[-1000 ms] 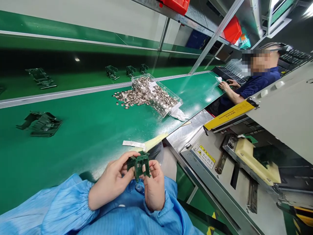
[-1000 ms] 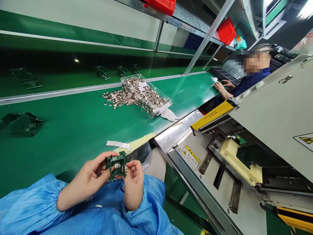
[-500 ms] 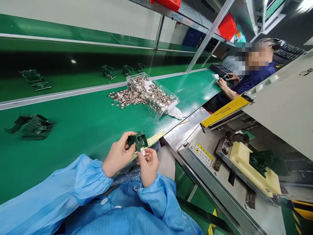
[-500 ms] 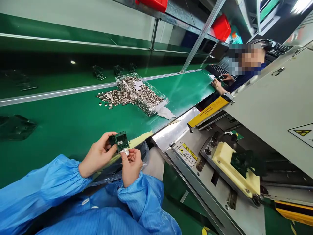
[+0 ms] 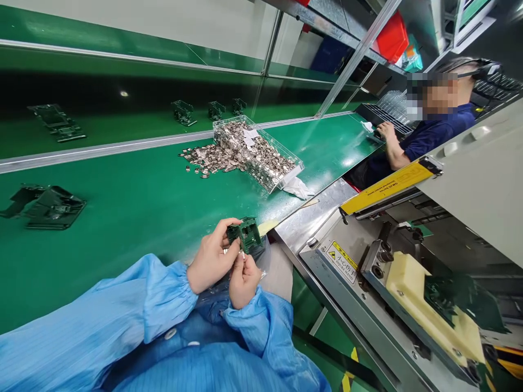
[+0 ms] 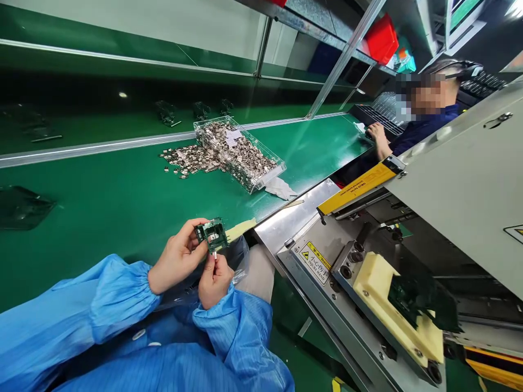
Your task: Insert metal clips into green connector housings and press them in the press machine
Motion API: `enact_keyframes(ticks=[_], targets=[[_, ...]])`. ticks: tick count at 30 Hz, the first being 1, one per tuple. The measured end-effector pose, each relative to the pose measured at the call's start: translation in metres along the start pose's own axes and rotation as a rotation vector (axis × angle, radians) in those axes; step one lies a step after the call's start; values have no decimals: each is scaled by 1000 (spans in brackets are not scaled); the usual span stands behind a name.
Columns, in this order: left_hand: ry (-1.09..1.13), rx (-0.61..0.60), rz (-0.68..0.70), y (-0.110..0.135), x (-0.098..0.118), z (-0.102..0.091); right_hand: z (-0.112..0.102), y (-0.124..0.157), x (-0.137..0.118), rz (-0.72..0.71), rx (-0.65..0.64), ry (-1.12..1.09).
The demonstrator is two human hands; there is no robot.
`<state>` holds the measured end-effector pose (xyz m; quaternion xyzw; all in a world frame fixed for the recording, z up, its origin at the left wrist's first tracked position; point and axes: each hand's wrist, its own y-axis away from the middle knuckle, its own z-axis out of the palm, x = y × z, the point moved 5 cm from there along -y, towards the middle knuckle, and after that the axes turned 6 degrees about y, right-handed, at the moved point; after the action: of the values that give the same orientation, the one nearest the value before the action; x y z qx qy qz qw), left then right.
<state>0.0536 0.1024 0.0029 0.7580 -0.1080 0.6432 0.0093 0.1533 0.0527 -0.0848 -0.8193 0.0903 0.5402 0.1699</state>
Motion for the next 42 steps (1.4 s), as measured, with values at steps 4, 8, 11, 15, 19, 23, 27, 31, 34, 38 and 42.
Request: enact_keyframes(ticks=[4,8,11,15,19,23,27,31,34,38,42], targets=[[-112,24,32,-2,2,-3,-6,-3,-8,-170,-2,173],[-230,50,52,-2,5,-4,-10,-7,-9,-240,-25,231],[-269,64,80,-3,6,-4,-11,-10,-7,-252,-58,218],[-292,74,99,-4,6,-5,-15,-16,-10,-258,-138,192],[-306,75,94,-4,6,-5,-21,-17,-23,-238,-205,192],[-298,91,86,-4,6,-7,-14,-9,-21,-40,-219,38],[-282,94,94,-5,7,-7,-3,3,-7,149,-33,-138],[-276,91,83,-4,6,-6,4,9,-5,99,76,-110],[-280,89,78,-4,6,-6,5,6,-7,112,103,-142],[-268,87,84,-4,6,-7,7,1,-7,168,93,-156],[-273,87,88,-4,6,-7,11,0,-2,168,46,-147]])
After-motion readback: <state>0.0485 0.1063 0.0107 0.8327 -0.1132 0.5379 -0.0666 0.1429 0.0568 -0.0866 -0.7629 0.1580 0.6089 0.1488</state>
